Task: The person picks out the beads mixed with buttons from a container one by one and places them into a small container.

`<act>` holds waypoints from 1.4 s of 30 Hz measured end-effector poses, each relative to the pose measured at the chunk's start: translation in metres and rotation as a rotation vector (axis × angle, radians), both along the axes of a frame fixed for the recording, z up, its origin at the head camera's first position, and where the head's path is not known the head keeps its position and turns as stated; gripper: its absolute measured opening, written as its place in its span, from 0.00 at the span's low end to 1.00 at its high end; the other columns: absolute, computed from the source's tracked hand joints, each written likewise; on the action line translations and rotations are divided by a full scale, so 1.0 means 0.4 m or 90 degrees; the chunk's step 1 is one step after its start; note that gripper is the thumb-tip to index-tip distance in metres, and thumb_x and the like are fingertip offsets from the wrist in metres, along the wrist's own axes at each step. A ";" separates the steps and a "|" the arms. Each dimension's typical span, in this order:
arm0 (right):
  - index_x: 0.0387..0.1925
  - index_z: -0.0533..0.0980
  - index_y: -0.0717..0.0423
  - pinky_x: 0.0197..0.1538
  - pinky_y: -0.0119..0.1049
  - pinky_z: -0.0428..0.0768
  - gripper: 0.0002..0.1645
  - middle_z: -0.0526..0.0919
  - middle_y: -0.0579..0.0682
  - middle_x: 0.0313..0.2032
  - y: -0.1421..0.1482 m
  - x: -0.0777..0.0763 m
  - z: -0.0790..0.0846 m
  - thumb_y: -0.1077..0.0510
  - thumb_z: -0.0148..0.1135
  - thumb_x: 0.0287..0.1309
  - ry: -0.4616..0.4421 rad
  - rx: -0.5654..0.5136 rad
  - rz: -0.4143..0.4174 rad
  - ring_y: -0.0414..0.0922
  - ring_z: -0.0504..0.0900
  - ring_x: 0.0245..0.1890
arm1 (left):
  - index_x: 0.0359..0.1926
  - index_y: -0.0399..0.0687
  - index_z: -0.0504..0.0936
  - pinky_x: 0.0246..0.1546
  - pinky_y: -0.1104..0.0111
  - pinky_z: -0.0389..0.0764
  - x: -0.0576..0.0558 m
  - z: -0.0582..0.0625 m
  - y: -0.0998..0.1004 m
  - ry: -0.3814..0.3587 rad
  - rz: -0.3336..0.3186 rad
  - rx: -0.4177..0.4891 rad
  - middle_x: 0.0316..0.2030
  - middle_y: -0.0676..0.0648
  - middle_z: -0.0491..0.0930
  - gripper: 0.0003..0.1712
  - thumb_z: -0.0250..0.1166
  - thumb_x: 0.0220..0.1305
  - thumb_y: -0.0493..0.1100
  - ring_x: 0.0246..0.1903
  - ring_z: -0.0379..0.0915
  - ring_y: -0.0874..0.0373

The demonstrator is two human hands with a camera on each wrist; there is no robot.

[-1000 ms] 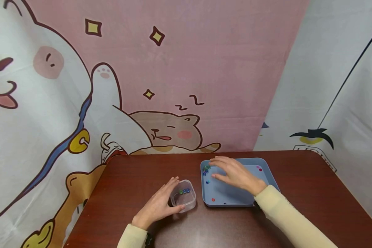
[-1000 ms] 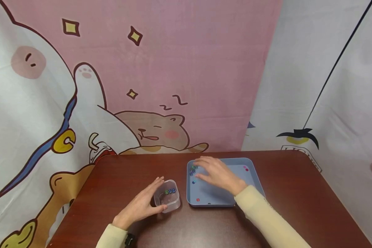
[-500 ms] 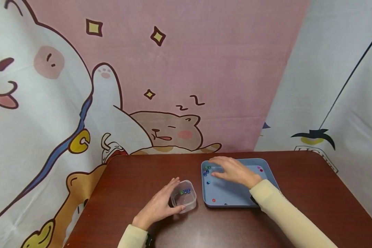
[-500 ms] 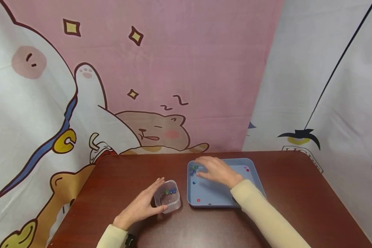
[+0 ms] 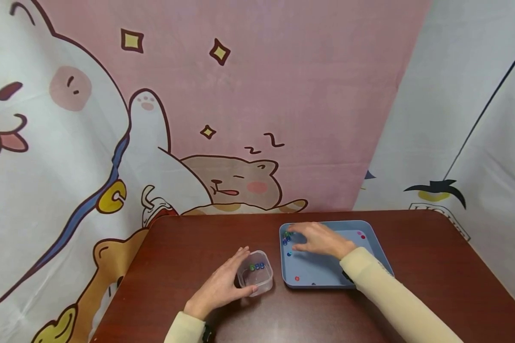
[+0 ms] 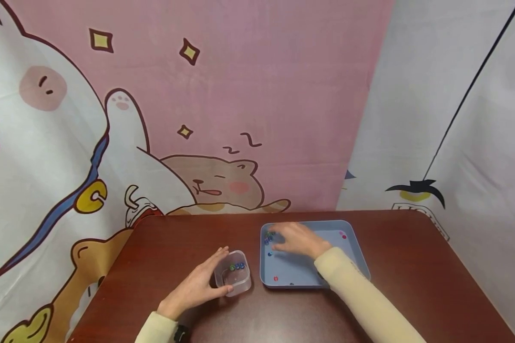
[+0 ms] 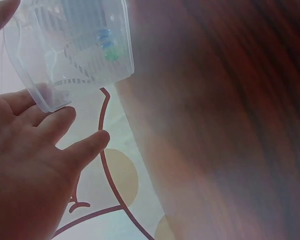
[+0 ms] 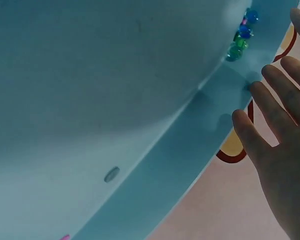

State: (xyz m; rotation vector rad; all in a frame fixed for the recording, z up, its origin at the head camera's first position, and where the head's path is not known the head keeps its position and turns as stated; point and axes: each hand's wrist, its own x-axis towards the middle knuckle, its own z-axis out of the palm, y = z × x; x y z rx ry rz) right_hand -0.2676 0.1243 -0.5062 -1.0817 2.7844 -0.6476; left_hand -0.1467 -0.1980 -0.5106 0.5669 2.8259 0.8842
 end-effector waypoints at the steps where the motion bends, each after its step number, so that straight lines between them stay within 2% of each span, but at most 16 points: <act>1: 0.65 0.78 0.56 0.65 0.53 0.76 0.34 0.80 0.54 0.64 0.000 -0.002 -0.004 0.48 0.74 0.62 -0.004 -0.004 0.001 0.53 0.79 0.64 | 0.80 0.51 0.61 0.66 0.39 0.69 0.000 0.000 0.000 0.000 0.000 0.000 0.80 0.46 0.56 0.55 0.74 0.58 0.65 0.76 0.57 0.46; 14: 0.64 0.79 0.55 0.65 0.53 0.76 0.31 0.82 0.53 0.62 -0.001 -0.018 -0.049 0.49 0.74 0.63 -0.011 -0.011 -0.010 0.52 0.80 0.63 | 0.79 0.49 0.62 0.66 0.40 0.69 -0.002 0.000 -0.001 -0.001 -0.003 0.004 0.80 0.48 0.57 0.56 0.74 0.58 0.66 0.76 0.57 0.47; 23: 0.62 0.81 0.57 0.65 0.54 0.76 0.27 0.82 0.56 0.60 -0.004 -0.021 -0.062 0.51 0.72 0.65 -0.001 -0.001 -0.016 0.53 0.80 0.62 | 0.80 0.50 0.61 0.65 0.38 0.69 -0.002 -0.001 -0.002 -0.007 -0.002 0.012 0.80 0.46 0.56 0.56 0.74 0.58 0.65 0.76 0.58 0.45; 34: 0.59 0.82 0.59 0.63 0.53 0.77 0.24 0.83 0.56 0.56 -0.011 -0.020 -0.070 0.55 0.72 0.65 0.054 0.024 0.008 0.53 0.81 0.58 | 0.80 0.50 0.61 0.64 0.38 0.70 -0.004 -0.004 -0.002 -0.004 -0.003 0.009 0.80 0.47 0.56 0.56 0.74 0.58 0.66 0.75 0.59 0.45; 42: 0.54 0.85 0.58 0.55 0.48 0.82 0.19 0.84 0.51 0.47 -0.014 -0.024 -0.076 0.58 0.73 0.63 0.092 0.020 0.014 0.47 0.83 0.48 | 0.80 0.50 0.61 0.64 0.38 0.71 -0.004 -0.004 -0.003 -0.003 -0.003 0.006 0.80 0.47 0.56 0.56 0.74 0.58 0.66 0.75 0.60 0.45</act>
